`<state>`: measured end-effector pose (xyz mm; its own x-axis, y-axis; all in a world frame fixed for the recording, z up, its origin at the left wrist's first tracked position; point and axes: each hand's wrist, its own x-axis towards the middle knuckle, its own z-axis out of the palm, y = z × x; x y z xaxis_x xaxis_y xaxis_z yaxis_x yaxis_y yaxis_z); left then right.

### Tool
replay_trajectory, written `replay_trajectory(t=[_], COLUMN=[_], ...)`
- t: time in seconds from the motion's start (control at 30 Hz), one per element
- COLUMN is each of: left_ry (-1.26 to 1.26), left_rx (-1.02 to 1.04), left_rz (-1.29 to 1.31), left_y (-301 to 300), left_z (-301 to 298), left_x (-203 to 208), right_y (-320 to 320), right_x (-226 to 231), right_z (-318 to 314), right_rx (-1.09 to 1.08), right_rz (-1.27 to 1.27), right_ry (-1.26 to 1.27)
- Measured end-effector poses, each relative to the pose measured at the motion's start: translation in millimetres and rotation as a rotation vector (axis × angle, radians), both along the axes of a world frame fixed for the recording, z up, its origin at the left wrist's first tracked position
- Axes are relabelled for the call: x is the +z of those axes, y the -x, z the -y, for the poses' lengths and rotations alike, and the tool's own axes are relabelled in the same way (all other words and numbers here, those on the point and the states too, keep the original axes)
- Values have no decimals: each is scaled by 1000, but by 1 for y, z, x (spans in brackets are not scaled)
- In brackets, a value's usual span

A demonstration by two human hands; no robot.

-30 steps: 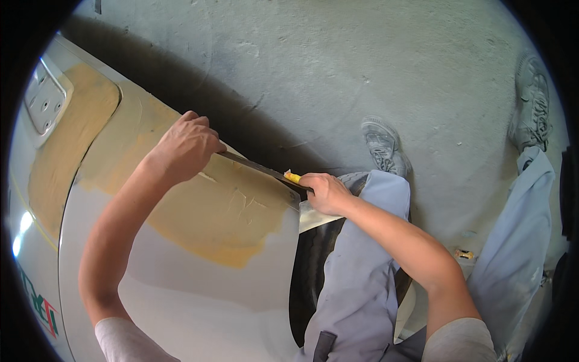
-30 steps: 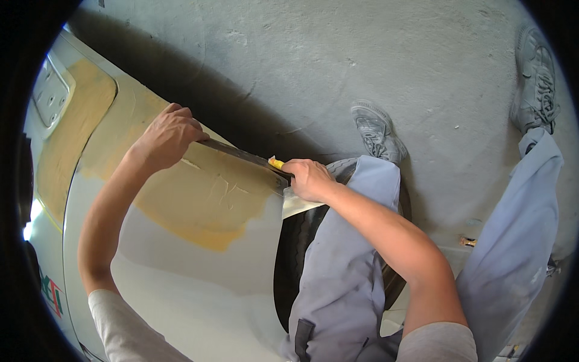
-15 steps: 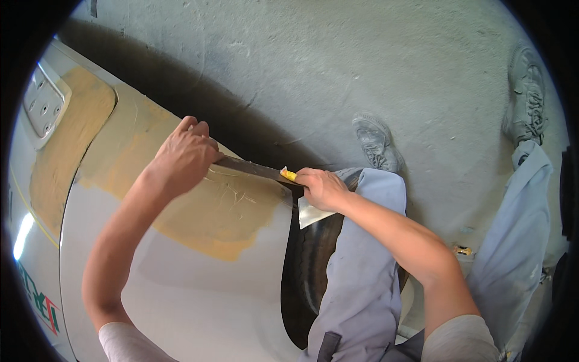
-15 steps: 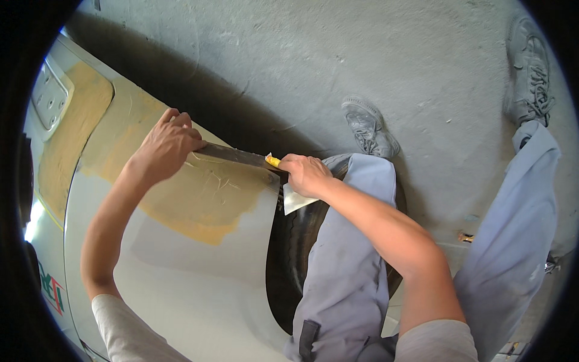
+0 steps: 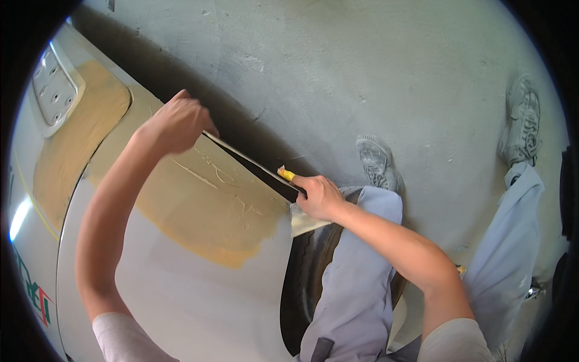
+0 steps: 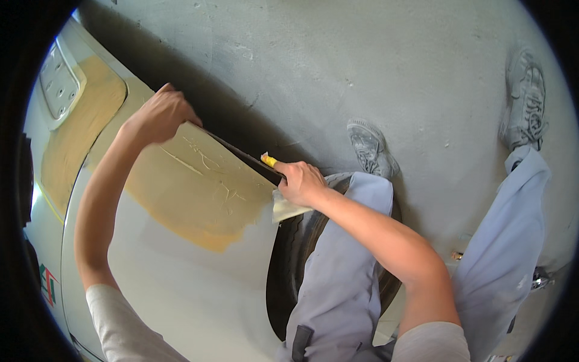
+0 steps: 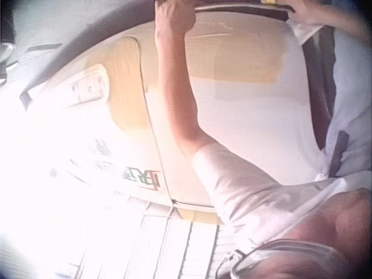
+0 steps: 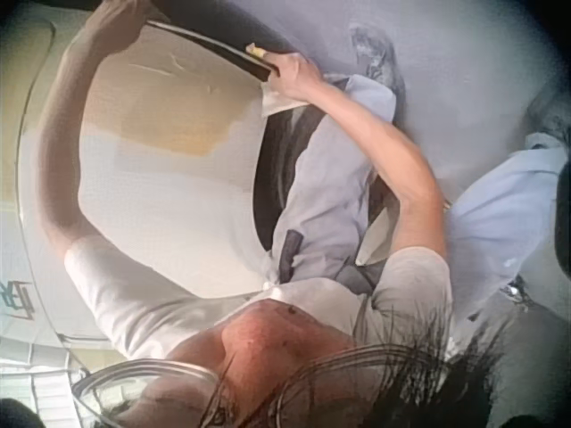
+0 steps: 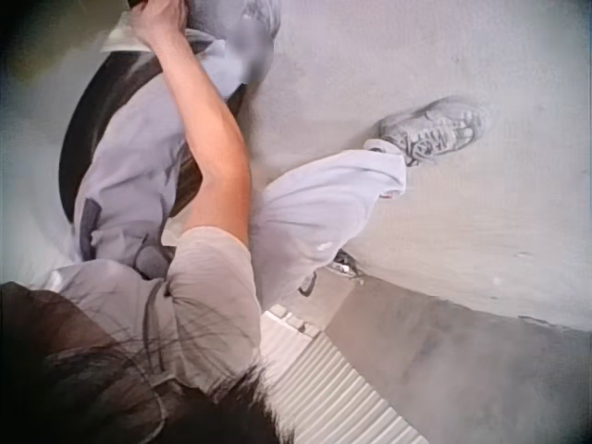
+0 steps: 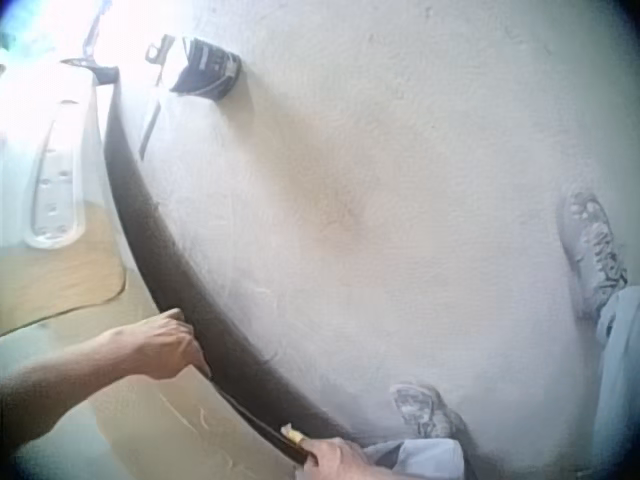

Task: The person applies beige body filler to a white vehicle panel using a large metal scraper and a smaller yellow-handled putty knife. They repeatedly scoop filler from the scraper onto the panel, spread it over the surface, and smooth it near the wheel arch and panel edges.

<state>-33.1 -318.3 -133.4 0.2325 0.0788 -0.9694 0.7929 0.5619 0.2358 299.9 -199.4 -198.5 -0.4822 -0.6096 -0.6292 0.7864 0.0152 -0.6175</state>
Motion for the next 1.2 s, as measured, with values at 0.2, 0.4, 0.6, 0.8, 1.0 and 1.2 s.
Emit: replay_trajectory(t=[0.2,0.4,0.6,0.8,1.0,1.2], left_ry=[188,305,317,347,277,235], left_rx=[-122,-151,-151,-106,-56,-37], left_rz=[104,116,128,83,71,73], left_y=[19,21,16,13,12,18], left_z=[46,69,74,71,71,54], left_x=[-65,-74,-72,-68,-59,-41], right_y=[31,38,36,36,36,42], right_x=[-33,-41,-38,-30,-20,1], right_z=[27,47,47,48,41,28], right_rx=[195,206,209,194,218,196], right_rz=[61,88,149,175,171,191], right_ry=[91,142,245,271,266,232])
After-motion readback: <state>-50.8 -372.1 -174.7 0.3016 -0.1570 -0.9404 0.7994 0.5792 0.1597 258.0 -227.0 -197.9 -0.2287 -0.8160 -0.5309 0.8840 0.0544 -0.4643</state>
